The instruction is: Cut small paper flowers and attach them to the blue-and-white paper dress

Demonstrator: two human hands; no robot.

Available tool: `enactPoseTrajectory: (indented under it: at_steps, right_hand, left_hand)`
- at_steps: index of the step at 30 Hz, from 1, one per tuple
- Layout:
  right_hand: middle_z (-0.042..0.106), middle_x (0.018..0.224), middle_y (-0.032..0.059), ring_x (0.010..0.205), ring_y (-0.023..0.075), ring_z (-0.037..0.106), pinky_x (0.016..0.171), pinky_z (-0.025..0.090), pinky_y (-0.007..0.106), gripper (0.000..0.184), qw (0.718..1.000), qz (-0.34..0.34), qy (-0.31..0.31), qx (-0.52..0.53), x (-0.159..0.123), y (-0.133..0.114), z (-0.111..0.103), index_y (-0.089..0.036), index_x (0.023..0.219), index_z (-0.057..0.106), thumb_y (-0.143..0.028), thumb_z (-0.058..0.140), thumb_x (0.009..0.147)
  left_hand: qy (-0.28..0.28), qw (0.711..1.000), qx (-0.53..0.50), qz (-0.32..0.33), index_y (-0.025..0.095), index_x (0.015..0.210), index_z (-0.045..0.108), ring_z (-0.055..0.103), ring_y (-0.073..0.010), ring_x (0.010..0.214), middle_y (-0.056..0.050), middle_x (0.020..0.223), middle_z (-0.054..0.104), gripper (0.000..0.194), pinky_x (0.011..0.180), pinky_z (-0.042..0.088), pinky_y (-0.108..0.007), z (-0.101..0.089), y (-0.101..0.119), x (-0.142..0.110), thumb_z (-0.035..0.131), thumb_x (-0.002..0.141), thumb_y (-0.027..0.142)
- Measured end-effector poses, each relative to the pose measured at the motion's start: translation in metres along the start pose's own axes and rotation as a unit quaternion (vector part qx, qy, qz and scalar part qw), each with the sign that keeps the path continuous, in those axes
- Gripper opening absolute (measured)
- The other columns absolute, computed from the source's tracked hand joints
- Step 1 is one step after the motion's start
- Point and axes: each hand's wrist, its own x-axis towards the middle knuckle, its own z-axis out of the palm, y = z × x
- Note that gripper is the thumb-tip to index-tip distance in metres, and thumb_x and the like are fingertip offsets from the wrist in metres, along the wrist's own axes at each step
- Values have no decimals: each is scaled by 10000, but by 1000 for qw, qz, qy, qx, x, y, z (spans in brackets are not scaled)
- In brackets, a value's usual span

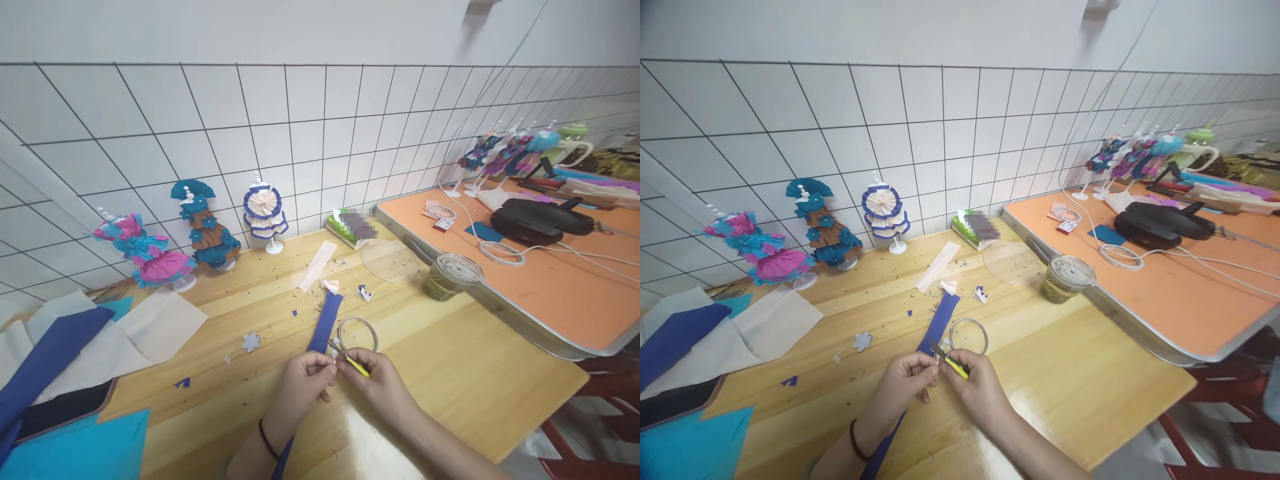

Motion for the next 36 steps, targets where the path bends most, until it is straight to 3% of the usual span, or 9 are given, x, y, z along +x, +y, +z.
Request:
enactPoseTrajectory:
  at_steps: [4,11,17,21,23,25,27,31,36]
  right_hand:
    - [577,616,11,647,162,522,627,383,236,304,1000,6,2,19,2,5,-2,-156,604,568,-416,551,761]
    - [486,518,-35,449,79,355,484,278,213,375,990,81,-12,119,6,18,-4,-155,542,498,-471,584,723]
    - [535,564,-9,575,128,477,609,354,239,347,993,58,-17,100,4,7,-3,-150,566,532,-458,615,704]
    - [555,599,8,606,140,506,615,367,241,388,988,55,-46,136,4,8,-2,-151,552,518,-501,597,701]
    - [517,546,-9,513,107,454,531,341,218,406,985,72,-54,148,4,12,-2,-152,541,507,-512,574,717]
    - [412,450,-54,396,66,314,432,258,199,407,983,103,-52,143,4,16,-2,-153,538,502,-506,557,735]
    - [362,426,-70,376,56,255,412,223,197,405,985,108,-43,128,3,18,-3,-153,533,500,-496,555,742]
    - [532,569,0,563,120,479,572,364,222,403,996,27,-27,77,2,18,-3,-145,546,518,-479,530,771]
    - [614,644,21,663,162,551,646,406,238,321,999,-27,-34,8,-1,8,-4,-137,668,612,-404,509,813]
  left_hand:
    - [-13,1000,12,1,108,688,633,467,-83,462,-3,555,539,217,428,428,-197,1,0,-1,605,673,323]
    - [-35,999,-1,-19,127,711,557,534,-127,590,-32,645,576,176,465,462,-219,-2,0,-5,595,691,297]
    - [-35,996,-79,-8,171,902,437,594,-158,696,-15,715,588,267,540,486,-253,-1,4,-3,601,706,248]
    - [-38,998,-43,11,154,903,437,560,-120,571,-4,643,585,271,461,423,-202,1,3,1,596,692,214]
    - [-30,999,-14,13,149,882,455,506,-89,494,13,610,567,237,429,391,-188,1,2,2,582,690,206]
    - [-33,999,13,15,145,861,480,483,-74,462,17,609,560,192,417,370,-183,0,1,2,560,696,203]
    - [-36,999,33,15,139,840,503,480,-70,447,19,603,555,161,414,361,-184,-1,1,2,543,697,199]
    - [-37,998,44,10,125,796,543,455,-66,415,24,558,547,145,421,367,-196,-1,2,2,549,686,219]
    - [-40,999,10,-30,125,743,568,435,-70,386,42,453,510,140,414,342,-193,-2,2,3,579,659,237]
